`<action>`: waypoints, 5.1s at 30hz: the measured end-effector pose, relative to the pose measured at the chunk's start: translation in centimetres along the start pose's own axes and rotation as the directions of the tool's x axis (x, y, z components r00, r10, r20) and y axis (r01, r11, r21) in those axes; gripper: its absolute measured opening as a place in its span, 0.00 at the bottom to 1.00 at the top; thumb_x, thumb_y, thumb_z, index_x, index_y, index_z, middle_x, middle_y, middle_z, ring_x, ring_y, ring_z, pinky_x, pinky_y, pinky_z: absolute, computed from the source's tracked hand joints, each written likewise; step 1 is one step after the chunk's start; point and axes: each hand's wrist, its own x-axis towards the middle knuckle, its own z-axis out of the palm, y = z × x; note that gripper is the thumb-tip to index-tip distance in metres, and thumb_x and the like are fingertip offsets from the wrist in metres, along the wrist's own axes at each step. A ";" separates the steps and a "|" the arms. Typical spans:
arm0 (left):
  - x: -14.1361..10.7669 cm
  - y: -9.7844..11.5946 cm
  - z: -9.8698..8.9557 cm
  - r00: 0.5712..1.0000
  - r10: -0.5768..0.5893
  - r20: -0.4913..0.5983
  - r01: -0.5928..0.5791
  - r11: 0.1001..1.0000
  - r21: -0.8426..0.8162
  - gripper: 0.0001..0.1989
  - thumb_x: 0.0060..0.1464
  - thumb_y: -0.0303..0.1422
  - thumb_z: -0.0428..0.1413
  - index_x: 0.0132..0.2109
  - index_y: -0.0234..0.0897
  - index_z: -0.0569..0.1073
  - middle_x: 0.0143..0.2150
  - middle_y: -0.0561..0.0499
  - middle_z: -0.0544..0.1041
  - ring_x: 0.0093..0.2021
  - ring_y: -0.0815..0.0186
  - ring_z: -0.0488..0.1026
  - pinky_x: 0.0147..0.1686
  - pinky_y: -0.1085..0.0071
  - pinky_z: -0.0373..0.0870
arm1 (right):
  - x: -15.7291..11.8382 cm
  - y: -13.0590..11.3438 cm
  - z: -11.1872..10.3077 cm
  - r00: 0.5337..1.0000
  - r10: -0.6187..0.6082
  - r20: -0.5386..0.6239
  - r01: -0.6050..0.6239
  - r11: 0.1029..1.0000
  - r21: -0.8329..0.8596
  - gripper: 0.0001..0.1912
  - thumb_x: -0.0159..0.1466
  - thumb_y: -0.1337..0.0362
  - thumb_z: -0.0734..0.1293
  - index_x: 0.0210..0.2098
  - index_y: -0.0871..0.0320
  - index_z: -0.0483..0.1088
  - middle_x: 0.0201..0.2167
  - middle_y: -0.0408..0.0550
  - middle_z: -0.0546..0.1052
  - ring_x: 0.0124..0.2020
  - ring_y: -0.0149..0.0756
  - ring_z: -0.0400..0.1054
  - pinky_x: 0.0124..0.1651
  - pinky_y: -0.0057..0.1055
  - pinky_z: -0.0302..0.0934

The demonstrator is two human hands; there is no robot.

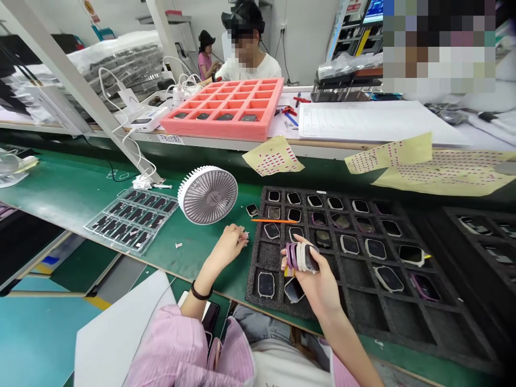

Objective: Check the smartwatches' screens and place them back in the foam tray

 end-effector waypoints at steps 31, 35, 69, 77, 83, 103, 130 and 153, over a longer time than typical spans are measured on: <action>-3.1 9.3 6.5 0.955 0.028 -0.296 -0.259 0.570 -0.780 0.17 0.64 0.38 0.49 0.56 0.42 0.74 0.51 0.44 0.72 0.54 0.62 0.68 0.56 0.63 0.65 | -0.9 3.0 0.1 0.842 -0.513 -0.166 0.479 0.853 -0.209 0.35 0.61 0.53 0.65 0.66 0.45 0.52 0.57 0.49 0.68 0.55 0.44 0.66 0.58 0.47 0.58; -3.5 8.4 6.5 0.987 0.114 -0.111 -0.153 0.488 -0.859 0.21 0.65 0.41 0.46 0.60 0.42 0.69 0.57 0.45 0.70 0.61 0.59 0.64 0.62 0.61 0.59 | -1.1 3.0 0.0 0.860 -0.500 -0.098 0.461 0.845 -0.270 0.39 0.62 0.53 0.65 0.69 0.45 0.46 0.59 0.50 0.68 0.58 0.44 0.64 0.61 0.48 0.54; 2.0 -2.3 3.3 0.953 -0.032 -0.300 0.054 0.996 0.066 0.08 0.57 0.24 0.52 0.38 0.36 0.75 0.39 0.46 0.76 0.44 0.57 0.69 0.46 0.59 0.67 | -0.4 1.0 1.4 0.971 -0.217 -0.095 0.219 0.976 0.002 0.33 0.63 0.52 0.63 0.66 0.43 0.52 0.39 0.45 0.77 0.34 0.38 0.72 0.43 0.45 0.65; -0.9 4.4 2.0 0.859 0.031 -0.512 -0.252 0.894 -0.370 0.12 0.62 0.29 0.51 0.50 0.37 0.74 0.40 0.47 0.74 0.40 0.66 0.72 0.40 0.70 0.70 | -0.2 1.7 1.7 0.964 -0.238 -0.118 0.245 0.968 0.050 0.35 0.63 0.53 0.64 0.66 0.45 0.51 0.40 0.45 0.77 0.34 0.37 0.73 0.48 0.47 0.64; -2.3 10.9 4.1 0.845 -0.086 -0.527 -0.334 0.684 -0.648 0.10 0.60 0.31 0.55 0.45 0.38 0.80 0.38 0.48 0.76 0.39 0.67 0.73 0.40 0.72 0.71 | -0.3 3.4 2.2 0.855 -0.468 -0.223 0.460 0.883 -0.092 0.35 0.63 0.54 0.63 0.67 0.45 0.50 0.57 0.47 0.68 0.54 0.39 0.66 0.58 0.43 0.57; -2.4 11.2 5.6 0.787 -0.020 -0.617 -0.430 0.700 -0.570 0.05 0.56 0.31 0.59 0.38 0.39 0.81 0.34 0.48 0.78 0.39 0.65 0.72 0.42 0.66 0.70 | -0.6 3.8 1.7 0.693 -0.702 -0.165 0.653 0.708 -0.271 0.39 0.64 0.53 0.60 0.70 0.47 0.39 0.55 0.53 0.66 0.55 0.45 0.65 0.58 0.52 0.56; -3.6 3.4 3.7 0.928 0.090 -0.363 -0.241 0.886 -0.396 0.11 0.62 0.33 0.52 0.48 0.37 0.74 0.45 0.45 0.75 0.46 0.62 0.72 0.48 0.64 0.71 | -0.5 2.6 1.1 0.920 -0.385 -0.074 0.359 0.904 -0.231 0.35 0.64 0.53 0.62 0.68 0.45 0.48 0.50 0.48 0.73 0.43 0.39 0.72 0.52 0.45 0.63; -3.3 -1.1 3.8 0.920 -0.294 -0.259 0.313 0.949 0.033 0.08 0.55 0.36 0.59 0.38 0.37 0.74 0.39 0.49 0.74 0.37 0.63 0.73 0.35 0.71 0.68 | -0.2 -0.6 1.4 0.996 0.040 -0.083 -0.030 0.993 0.112 0.31 0.61 0.55 0.65 0.62 0.52 0.60 0.38 0.49 0.79 0.30 0.37 0.72 0.36 0.39 0.65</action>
